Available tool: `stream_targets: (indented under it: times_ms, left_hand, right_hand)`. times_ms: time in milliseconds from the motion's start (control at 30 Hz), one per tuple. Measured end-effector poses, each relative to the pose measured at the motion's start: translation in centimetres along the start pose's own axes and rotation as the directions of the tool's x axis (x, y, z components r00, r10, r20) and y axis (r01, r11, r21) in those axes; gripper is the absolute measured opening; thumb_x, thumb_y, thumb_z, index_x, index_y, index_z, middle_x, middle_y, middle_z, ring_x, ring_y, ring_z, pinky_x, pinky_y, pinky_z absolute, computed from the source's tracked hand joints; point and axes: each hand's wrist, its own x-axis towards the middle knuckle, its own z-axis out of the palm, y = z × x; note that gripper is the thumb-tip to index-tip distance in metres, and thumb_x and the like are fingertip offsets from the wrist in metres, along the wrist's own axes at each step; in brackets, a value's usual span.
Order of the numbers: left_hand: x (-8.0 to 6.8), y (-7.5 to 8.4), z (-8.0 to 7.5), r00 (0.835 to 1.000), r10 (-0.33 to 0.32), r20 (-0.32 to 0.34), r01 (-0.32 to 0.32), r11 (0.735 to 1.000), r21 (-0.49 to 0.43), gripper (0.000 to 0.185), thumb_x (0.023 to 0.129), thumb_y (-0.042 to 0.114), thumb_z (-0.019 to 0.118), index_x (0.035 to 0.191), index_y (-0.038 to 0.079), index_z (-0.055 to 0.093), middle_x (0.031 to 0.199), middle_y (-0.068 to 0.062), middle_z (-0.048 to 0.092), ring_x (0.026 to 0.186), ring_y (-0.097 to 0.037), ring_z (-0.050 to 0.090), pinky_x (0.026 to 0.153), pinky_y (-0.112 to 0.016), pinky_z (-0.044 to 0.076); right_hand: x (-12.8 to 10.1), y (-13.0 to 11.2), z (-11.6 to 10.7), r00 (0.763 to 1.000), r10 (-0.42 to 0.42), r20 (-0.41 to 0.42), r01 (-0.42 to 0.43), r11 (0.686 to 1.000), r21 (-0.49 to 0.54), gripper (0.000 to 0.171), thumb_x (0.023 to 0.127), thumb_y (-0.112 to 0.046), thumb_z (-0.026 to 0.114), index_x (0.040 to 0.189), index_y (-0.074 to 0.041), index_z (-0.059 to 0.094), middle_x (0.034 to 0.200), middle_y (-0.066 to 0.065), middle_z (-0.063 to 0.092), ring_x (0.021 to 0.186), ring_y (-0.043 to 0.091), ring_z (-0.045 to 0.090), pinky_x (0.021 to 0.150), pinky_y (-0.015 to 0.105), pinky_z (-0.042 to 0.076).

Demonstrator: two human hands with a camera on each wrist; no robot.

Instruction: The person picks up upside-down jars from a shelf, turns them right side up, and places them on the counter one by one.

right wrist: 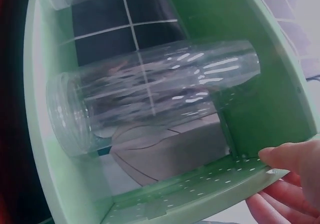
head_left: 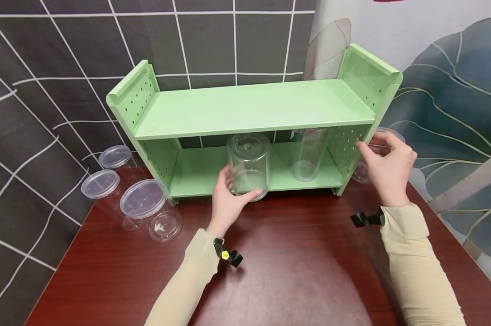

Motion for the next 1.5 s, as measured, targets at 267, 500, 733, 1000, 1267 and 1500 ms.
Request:
stream_targets:
  times_ms: [267,500,733,1000,1267,1500]
  left_hand:
    - [-2.1,0.2,-0.7,0.998,0.06,0.034,-0.06,0.998,0.005,0.099,0.067,0.027,0.098,0.149,0.013,0.044,0.143,-0.001,0.053,0.124,-0.022,0.056,0.106,-0.033,0.045]
    - [-3.9,0.6,-1.6,0.994,0.095,0.057,-0.096,0.995,0.012,0.096,0.066,0.024,0.099,0.147,0.015,0.048,0.139,-0.002,0.055,0.122,-0.024,0.056,0.105,-0.031,0.047]
    - [-4.8,1.4,-1.7,0.98,0.175,0.092,-0.177,0.984,0.024,0.093,0.065,0.027,0.099,0.145,0.021,0.051,0.132,0.003,0.058,0.118,-0.019,0.058,0.101,-0.03,0.05]
    - [-5.7,2.0,-1.2,0.958,0.257,0.13,-0.258,0.966,-0.012,0.093,0.065,0.03,0.099,0.146,0.022,0.053,0.133,0.006,0.058,0.117,-0.017,0.059,0.096,-0.03,0.054]
    - [-6.3,2.6,-0.9,0.947,0.27,0.174,-0.268,0.963,-0.03,0.09,0.066,0.034,0.099,0.143,0.028,0.055,0.134,0.008,0.053,0.12,-0.014,0.056,0.098,-0.032,0.053]
    - [-6.5,2.9,-0.8,0.926,0.291,0.242,-0.272,0.956,-0.111,0.096,0.063,0.023,0.1,0.146,0.022,0.052,0.137,0.003,0.05,0.128,-0.017,0.05,0.104,-0.033,0.048]
  right_hand:
    - [-1.5,0.0,-0.2,0.998,-0.053,-0.027,0.054,0.997,0.058,0.044,0.088,-0.02,0.081,0.131,-0.02,0.071,0.119,0.004,0.072,0.093,-0.002,0.067,0.078,0.011,0.053]
    - [-3.8,-4.1,-0.9,0.967,-0.182,-0.179,0.212,0.964,0.163,0.054,0.083,-0.007,0.083,0.134,-0.012,0.067,0.125,0.008,0.066,0.11,0.012,0.064,0.098,0.023,0.05]
    - [-6.9,-8.1,-0.7,0.931,-0.364,0.024,0.34,0.89,0.302,0.065,0.074,0.009,0.084,0.135,0.002,0.063,0.126,0.018,0.067,0.113,0.013,0.065,0.1,0.027,0.05]
    - [-9.1,-5.8,2.8,0.783,-0.465,0.413,0.315,0.869,0.381,0.095,0.066,-0.007,0.097,0.15,-0.011,0.052,0.141,0.003,0.06,0.125,0.024,0.059,0.105,0.029,0.047]
    - [-10.8,-4.9,4.6,0.637,-0.475,0.608,0.221,0.867,0.446,0.1,0.074,-0.026,0.094,0.157,-0.025,0.038,0.146,-0.002,0.055,0.129,0.019,0.056,0.105,0.034,0.048]
    - [-10.8,-4.3,4.8,0.572,-0.495,0.654,0.167,0.851,0.498,0.109,0.072,-0.023,0.095,0.16,-0.026,0.032,0.144,-0.005,0.056,0.13,0.019,0.053,0.109,0.036,0.042]
